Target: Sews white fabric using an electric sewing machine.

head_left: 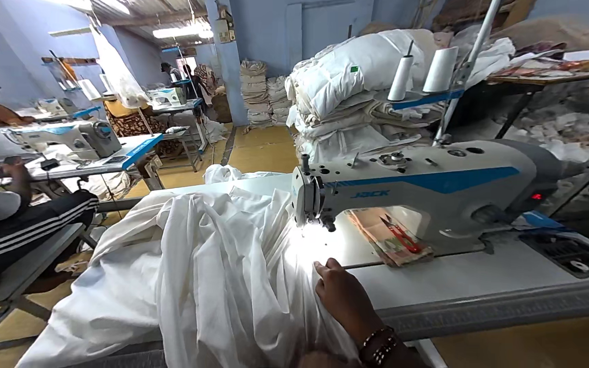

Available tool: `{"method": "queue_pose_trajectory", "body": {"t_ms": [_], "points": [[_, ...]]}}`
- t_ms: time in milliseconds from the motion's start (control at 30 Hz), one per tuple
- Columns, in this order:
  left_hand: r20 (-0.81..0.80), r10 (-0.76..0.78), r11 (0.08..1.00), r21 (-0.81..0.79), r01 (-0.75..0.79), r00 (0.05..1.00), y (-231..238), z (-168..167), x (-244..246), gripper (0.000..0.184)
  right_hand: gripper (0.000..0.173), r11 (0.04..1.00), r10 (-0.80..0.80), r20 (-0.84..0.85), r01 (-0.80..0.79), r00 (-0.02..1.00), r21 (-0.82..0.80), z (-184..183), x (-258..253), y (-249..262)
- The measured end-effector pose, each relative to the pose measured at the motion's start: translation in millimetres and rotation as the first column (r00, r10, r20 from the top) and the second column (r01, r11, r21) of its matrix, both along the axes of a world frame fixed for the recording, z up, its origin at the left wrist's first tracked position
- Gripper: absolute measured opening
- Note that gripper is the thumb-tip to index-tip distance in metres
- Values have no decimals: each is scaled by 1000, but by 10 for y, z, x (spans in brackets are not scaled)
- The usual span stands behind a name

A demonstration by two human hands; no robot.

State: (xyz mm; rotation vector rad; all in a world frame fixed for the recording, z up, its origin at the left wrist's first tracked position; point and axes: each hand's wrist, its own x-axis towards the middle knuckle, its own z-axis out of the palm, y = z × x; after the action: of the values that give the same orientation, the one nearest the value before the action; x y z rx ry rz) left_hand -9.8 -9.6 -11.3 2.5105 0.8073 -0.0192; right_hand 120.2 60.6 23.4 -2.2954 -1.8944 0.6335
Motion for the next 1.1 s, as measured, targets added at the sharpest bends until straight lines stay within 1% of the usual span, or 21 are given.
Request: {"method": "queue_pose_trajectory", "body": {"t_ms": [67,133,233,300,367,467,567,600,667,733,767,800,833,867,900,933,1000,1033,1100], "points": [[63,13,998,-60,-9,998,-38,49,5,25,47,1000,-1,-3,0,1000,-16,25,15,-39],[60,8,993,-116,-1,998,-41,85,-10,25,49,1000,3,1,-3,1000,-29,46,31,-66],[35,-25,986,-164,31,999,2,82,-33,24,51,999,15,-7,-15,1000,-51,55,23,-96],[44,-22,984,-175,29,999,25,51,-29,25,50,999,13,-8,-13,1000,-41,38,9,-111],[38,12,981,-194,-4,999,61,49,-13,28,50,1000,8,-9,-9,1000,-28,22,11,-100],[10,121,958,-263,-114,993,114,131,-12,36,49,1000,8,-15,-9,1000,-20,21,21,-51],[46,213,951,-238,-197,976,138,81,4,35,48,1000,7,-14,-7,1000,-7,6,25,35],[15,217,952,-224,-208,976,144,101,13,35,48,1000,6,-15,-6,1000,-2,1,27,67],[-81,177,960,-204,-190,981,160,143,24,36,48,1000,9,-17,-10,1000,-5,-6,37,120],[-86,70,980,-181,-84,994,185,134,-18,36,48,1000,14,-12,-15,1000,-14,-12,50,145],[-37,26,987,-159,-31,999,205,118,-62,35,48,1000,16,-7,-16,1000,-20,-11,57,138],[41,28,993,-119,-23,999,226,118,-119,35,48,1000,18,-7,-18,1000,-23,-13,62,117],[134,77,996,-50,-71,988,243,145,-185,38,48,1000,19,-10,-20,1000,-20,-19,66,80],[227,150,987,18,-159,962,277,188,-260,39,49,1000,25,-19,-25,1000,-12,-21,72,31],[275,239,965,44,-260,931,336,245,-349,40,50,999,35,-44,-35,998,5,-26,86,-24],[281,334,934,33,-357,900,416,279,-452,40,51,998,53,-88,-50,995,39,-40,106,-96],[222,479,868,22,-496,849,628,244,-694,42,55,993,89,-235,-67,968,100,-103,155,-221],[225,499,855,29,-518,837,736,183,-817,41,58,993,89,-333,-57,939,106,-146,178,-267],[263,462,869,55,-491,847,891,91,-1006,39,62,994,54,-541,8,839,111,-251,188,-362]]}}
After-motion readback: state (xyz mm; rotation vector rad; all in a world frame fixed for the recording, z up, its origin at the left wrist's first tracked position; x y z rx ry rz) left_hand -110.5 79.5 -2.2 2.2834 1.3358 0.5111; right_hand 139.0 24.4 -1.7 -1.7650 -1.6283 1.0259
